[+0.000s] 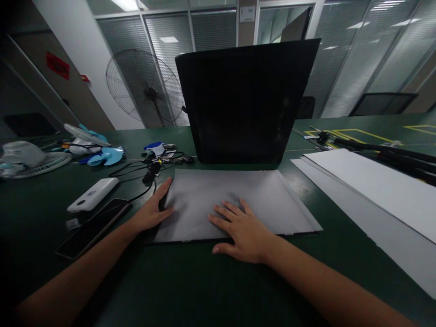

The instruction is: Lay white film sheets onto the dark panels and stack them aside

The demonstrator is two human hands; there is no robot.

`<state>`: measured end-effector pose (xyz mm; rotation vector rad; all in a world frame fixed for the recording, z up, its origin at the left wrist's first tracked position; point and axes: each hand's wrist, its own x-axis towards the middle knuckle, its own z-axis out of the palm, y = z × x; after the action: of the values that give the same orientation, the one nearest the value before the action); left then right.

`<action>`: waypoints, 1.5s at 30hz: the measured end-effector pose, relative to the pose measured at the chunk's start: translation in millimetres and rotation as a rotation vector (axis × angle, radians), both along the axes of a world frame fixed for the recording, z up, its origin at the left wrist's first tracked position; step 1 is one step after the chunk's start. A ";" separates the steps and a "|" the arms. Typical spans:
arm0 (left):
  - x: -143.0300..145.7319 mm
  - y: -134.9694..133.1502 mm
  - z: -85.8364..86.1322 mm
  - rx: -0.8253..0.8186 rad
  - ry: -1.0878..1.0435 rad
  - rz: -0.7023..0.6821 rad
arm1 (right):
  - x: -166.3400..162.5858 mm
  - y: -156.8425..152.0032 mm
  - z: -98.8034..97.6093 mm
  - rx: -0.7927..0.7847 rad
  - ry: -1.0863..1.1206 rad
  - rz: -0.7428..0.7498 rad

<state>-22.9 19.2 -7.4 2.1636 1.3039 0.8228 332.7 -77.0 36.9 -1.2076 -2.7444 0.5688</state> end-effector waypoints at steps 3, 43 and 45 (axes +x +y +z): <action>3.0 -3.8 6.5 0.049 0.071 -0.033 | 23.0 12.6 0.0 0.050 0.043 -0.089; 0.5 0.4 5.1 0.058 0.289 -0.027 | 197.8 44.3 21.0 0.225 -0.504 -1.338; 1.8 -0.1 4.9 0.062 0.301 -0.023 | 169.0 36.7 30.5 0.277 -0.518 -1.289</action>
<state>-21.0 19.1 -2.5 2.4179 1.4071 0.5489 501.7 -40.2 67.4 -2.7691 -1.5347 -0.2976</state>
